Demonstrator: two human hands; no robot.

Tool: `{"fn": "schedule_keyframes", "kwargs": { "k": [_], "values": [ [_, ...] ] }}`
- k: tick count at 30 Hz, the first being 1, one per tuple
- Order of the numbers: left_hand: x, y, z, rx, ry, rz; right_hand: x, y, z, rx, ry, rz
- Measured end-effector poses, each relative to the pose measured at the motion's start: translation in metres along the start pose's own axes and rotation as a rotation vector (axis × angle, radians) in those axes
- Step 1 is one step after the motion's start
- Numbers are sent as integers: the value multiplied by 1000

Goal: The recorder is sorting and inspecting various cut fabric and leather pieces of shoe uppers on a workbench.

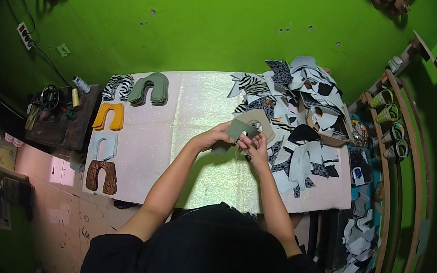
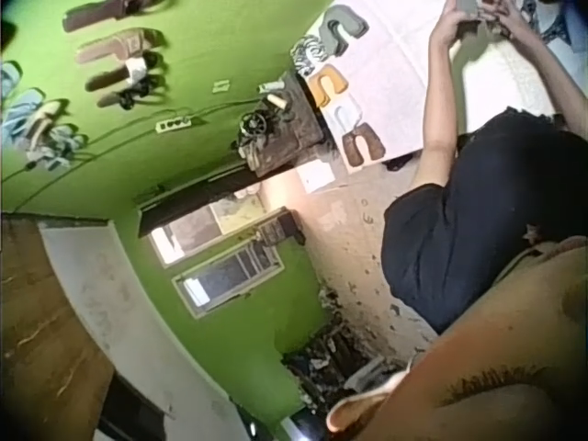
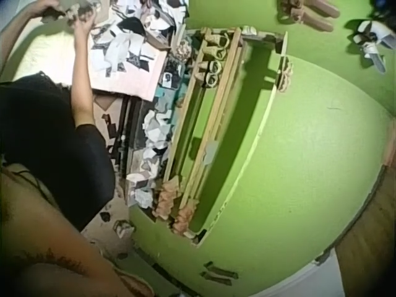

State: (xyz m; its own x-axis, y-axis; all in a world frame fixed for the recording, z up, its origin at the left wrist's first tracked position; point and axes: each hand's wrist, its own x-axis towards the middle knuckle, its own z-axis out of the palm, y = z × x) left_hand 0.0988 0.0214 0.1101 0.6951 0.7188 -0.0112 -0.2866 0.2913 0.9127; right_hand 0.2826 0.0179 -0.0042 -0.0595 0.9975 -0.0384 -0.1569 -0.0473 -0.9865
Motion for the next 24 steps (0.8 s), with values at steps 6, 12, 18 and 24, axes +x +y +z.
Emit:
{"fn": "schedule_keyframes", "kwargs": {
  "k": [6,12,18,24],
  "values": [
    [-53,5,-20,30,2,14,-3,-26,32,195,-340,62],
    [-107,9,-47,21,70,-105,-11,-32,77,77,-548,165],
    [-163,22,-64,-229,121,-61,-21,-29,147,154,-578,115],
    [-203,30,-72,-334,124,-14,-39,-6,212,542,-663,411]
  ]
}}
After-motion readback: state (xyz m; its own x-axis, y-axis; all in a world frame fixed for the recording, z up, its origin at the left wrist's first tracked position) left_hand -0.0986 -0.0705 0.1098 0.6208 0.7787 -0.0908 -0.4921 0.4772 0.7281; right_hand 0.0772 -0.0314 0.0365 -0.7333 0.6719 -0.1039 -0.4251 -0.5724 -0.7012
